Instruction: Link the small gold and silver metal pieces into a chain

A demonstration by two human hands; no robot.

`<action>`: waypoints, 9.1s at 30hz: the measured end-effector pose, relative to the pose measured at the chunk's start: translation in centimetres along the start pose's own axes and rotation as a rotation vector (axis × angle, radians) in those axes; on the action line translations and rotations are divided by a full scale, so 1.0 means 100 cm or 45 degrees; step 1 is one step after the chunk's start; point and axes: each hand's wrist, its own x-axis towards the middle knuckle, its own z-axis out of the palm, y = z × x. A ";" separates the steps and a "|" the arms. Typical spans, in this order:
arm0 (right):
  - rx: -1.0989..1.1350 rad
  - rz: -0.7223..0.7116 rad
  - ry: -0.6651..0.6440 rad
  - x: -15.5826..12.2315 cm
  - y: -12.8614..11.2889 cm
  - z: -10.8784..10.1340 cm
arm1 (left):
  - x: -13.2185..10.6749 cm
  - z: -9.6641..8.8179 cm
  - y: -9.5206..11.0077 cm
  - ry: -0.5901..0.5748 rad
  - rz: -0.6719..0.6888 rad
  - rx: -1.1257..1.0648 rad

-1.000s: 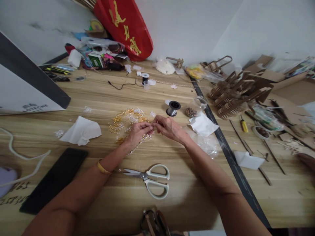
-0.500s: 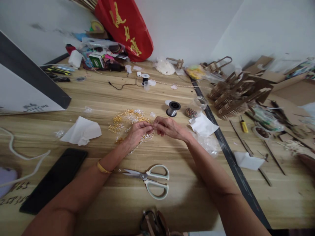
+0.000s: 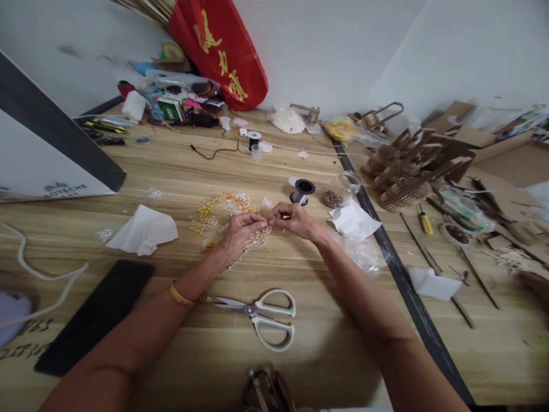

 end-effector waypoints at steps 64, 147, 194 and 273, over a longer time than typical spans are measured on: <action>0.198 0.018 0.148 0.004 0.013 0.022 | -0.001 0.001 0.002 0.070 0.054 0.052; 0.126 0.146 -0.040 0.003 0.011 0.011 | 0.003 -0.011 -0.006 0.026 0.403 0.954; 0.515 0.248 0.110 0.003 0.009 0.023 | -0.006 -0.003 0.002 0.079 0.648 1.092; 0.356 0.192 0.175 0.005 0.018 0.028 | 0.001 0.002 -0.008 0.241 0.139 0.379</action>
